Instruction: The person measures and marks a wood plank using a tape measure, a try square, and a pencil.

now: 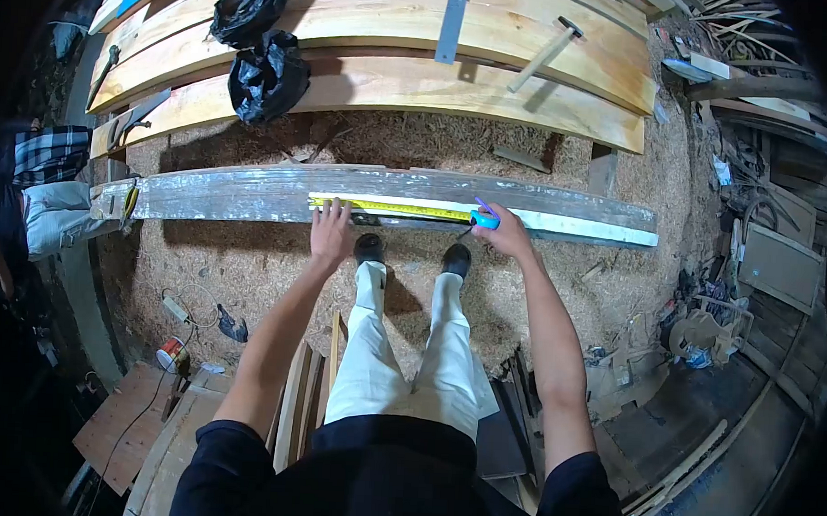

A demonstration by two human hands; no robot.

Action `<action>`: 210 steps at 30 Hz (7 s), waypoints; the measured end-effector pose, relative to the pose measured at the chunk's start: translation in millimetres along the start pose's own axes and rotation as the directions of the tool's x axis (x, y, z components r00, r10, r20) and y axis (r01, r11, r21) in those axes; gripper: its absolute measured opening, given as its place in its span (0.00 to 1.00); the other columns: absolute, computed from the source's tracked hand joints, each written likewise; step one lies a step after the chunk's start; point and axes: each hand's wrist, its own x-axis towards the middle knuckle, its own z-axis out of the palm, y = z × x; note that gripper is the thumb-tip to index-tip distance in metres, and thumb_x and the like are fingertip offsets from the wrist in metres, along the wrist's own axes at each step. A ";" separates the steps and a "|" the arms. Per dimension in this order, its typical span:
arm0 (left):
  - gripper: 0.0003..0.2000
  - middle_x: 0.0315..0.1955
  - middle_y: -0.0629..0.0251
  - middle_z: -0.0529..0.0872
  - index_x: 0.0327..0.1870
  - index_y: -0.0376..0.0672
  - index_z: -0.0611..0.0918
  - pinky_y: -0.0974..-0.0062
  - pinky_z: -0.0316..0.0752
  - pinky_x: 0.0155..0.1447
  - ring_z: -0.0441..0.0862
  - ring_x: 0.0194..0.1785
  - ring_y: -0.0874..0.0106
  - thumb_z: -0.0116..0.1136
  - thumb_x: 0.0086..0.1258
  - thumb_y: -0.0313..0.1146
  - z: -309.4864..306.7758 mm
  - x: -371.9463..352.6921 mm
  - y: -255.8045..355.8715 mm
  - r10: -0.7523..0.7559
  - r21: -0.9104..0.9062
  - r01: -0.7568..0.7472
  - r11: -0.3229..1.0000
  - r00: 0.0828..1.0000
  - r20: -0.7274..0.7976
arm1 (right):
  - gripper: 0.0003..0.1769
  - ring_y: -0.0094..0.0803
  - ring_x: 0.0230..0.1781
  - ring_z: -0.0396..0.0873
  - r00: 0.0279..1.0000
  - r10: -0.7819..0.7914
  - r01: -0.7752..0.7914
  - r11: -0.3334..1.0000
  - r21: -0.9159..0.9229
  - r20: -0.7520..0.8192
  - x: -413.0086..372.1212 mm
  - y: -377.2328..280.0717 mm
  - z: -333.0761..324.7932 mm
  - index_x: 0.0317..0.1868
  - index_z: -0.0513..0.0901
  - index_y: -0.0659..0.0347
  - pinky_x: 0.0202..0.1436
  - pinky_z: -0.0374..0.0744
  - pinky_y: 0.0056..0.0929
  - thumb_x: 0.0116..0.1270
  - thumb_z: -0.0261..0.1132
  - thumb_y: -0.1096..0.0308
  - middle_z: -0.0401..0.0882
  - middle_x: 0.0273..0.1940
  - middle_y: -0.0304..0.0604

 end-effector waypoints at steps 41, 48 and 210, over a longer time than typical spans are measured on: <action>0.30 0.69 0.49 0.65 0.69 0.40 0.67 0.50 0.54 0.75 0.58 0.74 0.52 0.55 0.62 0.32 13.3 7.0 72.4 -0.351 -0.065 0.352 0.934 0.936 0.017 | 0.30 0.44 0.50 0.82 1.000 0.000 -0.002 0.999 0.048 0.028 -9.5 125.9 -101.6 0.55 0.79 0.56 0.55 0.78 0.37 0.51 0.76 0.58 0.84 0.47 0.51; 0.28 0.67 0.46 0.67 0.68 0.42 0.68 0.51 0.52 0.76 0.60 0.73 0.51 0.52 0.64 0.33 14.7 20.1 150.0 -0.133 -0.125 0.138 0.983 0.990 0.042 | 0.29 0.40 0.50 0.82 1.000 -0.012 0.014 0.998 0.055 -0.024 -15.7 124.2 -94.1 0.55 0.79 0.57 0.56 0.76 0.36 0.52 0.77 0.63 0.84 0.48 0.48; 0.47 0.62 0.53 0.70 0.61 0.37 0.72 0.40 0.50 0.72 0.67 0.68 0.51 0.58 0.53 0.73 52.2 70.5 310.7 -0.594 -0.154 0.579 0.801 0.801 -0.074 | 0.30 0.29 0.51 0.81 0.988 0.147 -0.157 0.951 0.266 0.056 -80.4 516.9 -401.7 0.58 0.76 0.64 0.59 0.79 0.29 0.54 0.75 0.75 0.83 0.50 0.42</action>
